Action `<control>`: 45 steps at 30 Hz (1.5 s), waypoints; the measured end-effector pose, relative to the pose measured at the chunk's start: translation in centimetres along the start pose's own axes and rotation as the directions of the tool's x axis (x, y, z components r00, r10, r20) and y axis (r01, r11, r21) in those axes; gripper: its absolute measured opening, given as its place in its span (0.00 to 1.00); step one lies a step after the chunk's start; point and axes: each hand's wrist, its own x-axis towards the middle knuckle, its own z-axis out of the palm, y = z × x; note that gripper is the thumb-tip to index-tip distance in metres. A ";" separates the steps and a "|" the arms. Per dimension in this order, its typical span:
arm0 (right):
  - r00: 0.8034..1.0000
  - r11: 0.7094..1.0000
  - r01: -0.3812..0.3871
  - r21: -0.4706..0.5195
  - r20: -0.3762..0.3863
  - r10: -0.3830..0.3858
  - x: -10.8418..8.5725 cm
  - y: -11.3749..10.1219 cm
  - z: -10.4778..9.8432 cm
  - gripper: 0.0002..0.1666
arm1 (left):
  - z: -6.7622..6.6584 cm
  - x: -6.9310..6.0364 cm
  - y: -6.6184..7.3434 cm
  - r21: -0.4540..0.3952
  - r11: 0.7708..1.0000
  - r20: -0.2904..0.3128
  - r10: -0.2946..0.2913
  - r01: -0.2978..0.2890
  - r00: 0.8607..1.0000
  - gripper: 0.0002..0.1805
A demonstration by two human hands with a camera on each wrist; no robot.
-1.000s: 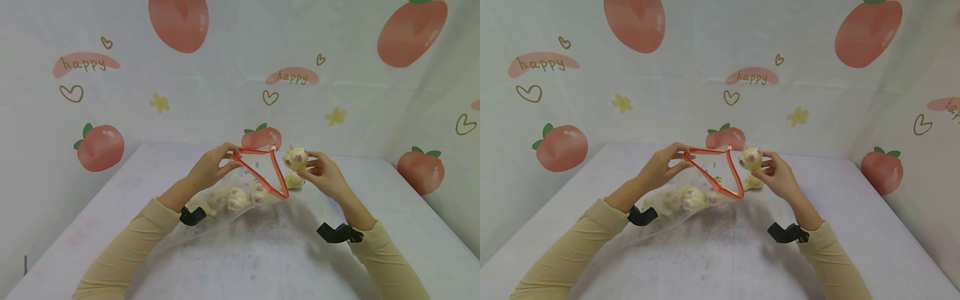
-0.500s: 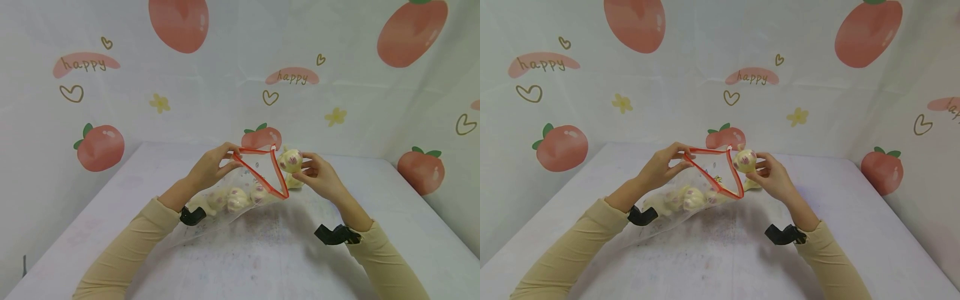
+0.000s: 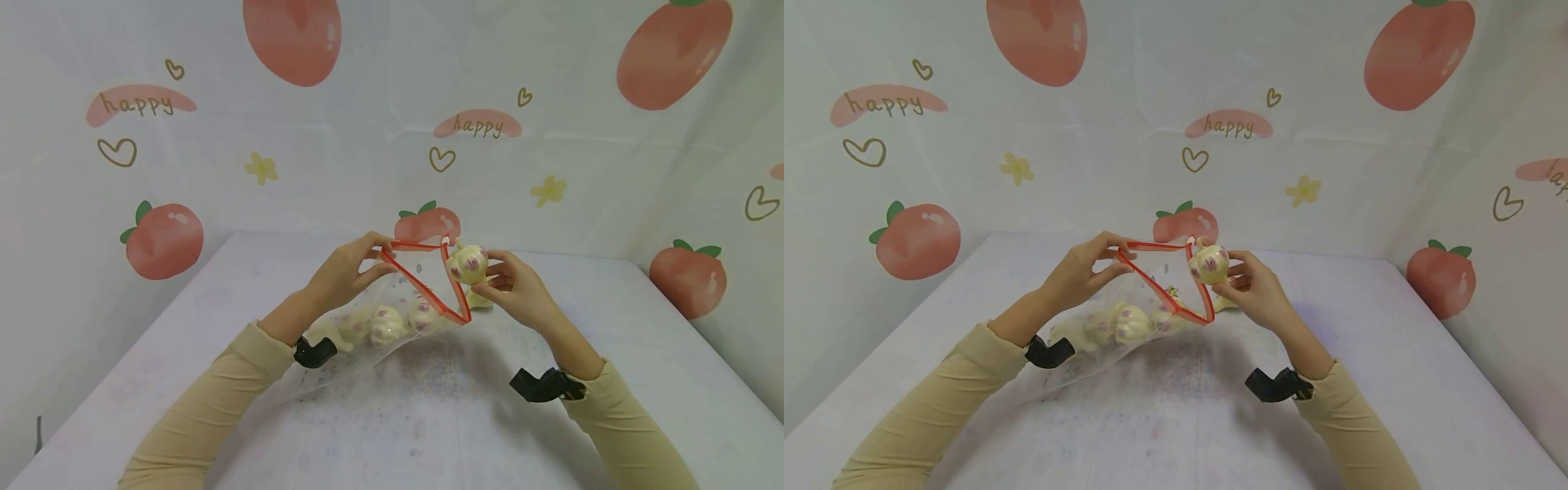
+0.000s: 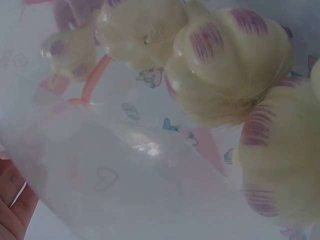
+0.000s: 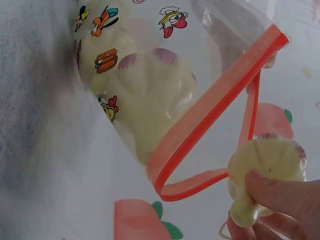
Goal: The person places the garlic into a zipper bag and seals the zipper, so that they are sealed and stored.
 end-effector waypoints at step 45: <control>0.988 0.991 0.129 0.048 0.078 -0.132 0.7 -0.9 2.3 0.31 | -0.1 0.2 0.2 0.003 1.000 0.014 0.010 -0.010 1.000 0.17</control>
